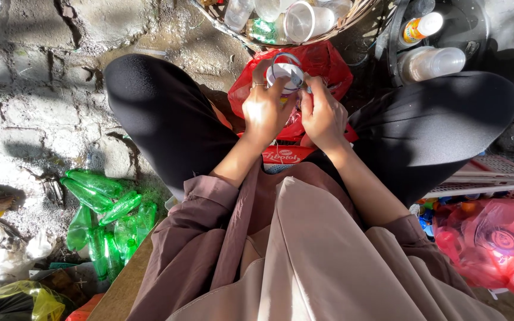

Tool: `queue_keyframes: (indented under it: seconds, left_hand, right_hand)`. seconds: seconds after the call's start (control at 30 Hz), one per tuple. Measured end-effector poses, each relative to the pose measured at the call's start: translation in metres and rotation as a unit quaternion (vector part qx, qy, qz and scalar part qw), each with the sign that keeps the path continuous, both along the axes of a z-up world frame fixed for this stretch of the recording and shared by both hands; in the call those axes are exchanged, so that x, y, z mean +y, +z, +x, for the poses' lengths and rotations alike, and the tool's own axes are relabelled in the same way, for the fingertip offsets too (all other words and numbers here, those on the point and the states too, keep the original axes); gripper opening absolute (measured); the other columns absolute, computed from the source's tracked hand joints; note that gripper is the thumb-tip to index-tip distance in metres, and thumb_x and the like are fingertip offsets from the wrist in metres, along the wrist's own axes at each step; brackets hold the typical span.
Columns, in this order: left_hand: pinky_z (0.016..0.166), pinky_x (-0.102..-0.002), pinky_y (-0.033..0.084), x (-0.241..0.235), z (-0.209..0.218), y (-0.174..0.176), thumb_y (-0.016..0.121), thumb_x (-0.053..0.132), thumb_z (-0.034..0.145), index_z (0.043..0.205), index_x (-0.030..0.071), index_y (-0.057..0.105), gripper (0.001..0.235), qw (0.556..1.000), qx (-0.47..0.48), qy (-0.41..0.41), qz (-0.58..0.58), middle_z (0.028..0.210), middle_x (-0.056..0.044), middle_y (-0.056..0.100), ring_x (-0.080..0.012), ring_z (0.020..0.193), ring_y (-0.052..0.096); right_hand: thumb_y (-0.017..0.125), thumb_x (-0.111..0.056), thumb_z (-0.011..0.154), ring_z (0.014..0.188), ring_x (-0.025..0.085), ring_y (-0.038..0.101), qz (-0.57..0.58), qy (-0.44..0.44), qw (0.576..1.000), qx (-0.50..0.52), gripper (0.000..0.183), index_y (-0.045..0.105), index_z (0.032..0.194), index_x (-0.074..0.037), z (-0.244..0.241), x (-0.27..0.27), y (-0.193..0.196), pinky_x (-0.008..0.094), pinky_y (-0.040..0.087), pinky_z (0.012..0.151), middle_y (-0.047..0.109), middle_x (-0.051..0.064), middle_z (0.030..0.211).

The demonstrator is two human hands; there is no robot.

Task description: The person sits on the ground and uses a red utility knife to cut plastic rings off the necks of various plastic containers. They pick up each container, cut the ring, and place the container into a nearby basket.

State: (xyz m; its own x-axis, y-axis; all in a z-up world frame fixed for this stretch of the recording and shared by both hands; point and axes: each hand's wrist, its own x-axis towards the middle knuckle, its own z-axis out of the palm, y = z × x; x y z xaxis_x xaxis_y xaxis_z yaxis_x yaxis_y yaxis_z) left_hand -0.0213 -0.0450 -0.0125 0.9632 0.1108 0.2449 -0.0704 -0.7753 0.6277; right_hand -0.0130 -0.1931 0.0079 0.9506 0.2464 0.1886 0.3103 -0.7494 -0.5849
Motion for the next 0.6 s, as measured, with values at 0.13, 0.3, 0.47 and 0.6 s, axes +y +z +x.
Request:
queue_keyframes:
  seconds: [0.13,0.3,0.47,0.6]
  left_hand:
    - [0.053,-0.041,0.051,-0.003,0.0,-0.023,0.075,0.009,0.077,0.102,0.013,0.074,0.025,0.998,-0.031,0.012,0.059,0.11,-0.015,0.053,-0.0324,0.065,0.064]
    - [0.055,-0.048,0.049,-0.001,0.0,-0.019,0.066,-0.001,0.074,0.095,0.013,0.071,0.026,1.0,-0.018,-0.016,0.017,0.128,-0.016,0.059,-0.036,0.065,0.061]
    - [0.062,-0.039,0.054,0.0,0.003,-0.019,0.076,-0.002,0.073,0.092,0.012,0.073,0.023,0.998,-0.016,-0.043,-0.036,0.149,-0.01,0.046,-0.0268,0.077,0.068]
    - [0.063,-0.037,0.054,0.007,0.002,-0.019,0.076,-0.001,0.075,0.091,0.009,0.072,0.019,0.996,-0.028,-0.057,-0.063,0.149,-0.012,0.046,-0.0256,0.075,0.066]
  right_hand:
    - [0.061,0.0,0.094,0.081,0.039,0.073,-0.006,0.017,1.0,-0.01,0.042,0.053,0.134,-0.006,0.001,-0.001,-0.003,0.046,0.054,0.063,0.075,0.016,0.113]
    - [0.061,-0.005,0.098,0.089,0.039,0.074,0.015,0.039,0.999,0.015,0.046,0.05,0.143,-0.006,0.003,-0.008,-0.001,0.046,0.056,0.072,0.075,0.017,0.118]
    - [0.06,-0.006,0.102,0.066,0.034,0.071,0.042,0.033,0.995,0.088,0.037,0.051,0.138,-0.011,0.014,-0.011,-0.002,0.043,0.051,0.058,0.073,0.012,0.08]
    - [0.058,-0.009,0.104,0.072,0.039,0.072,0.051,0.044,0.992,0.104,0.036,0.051,0.139,-0.011,0.014,-0.011,-0.005,0.046,0.051,0.062,0.075,0.016,0.089]
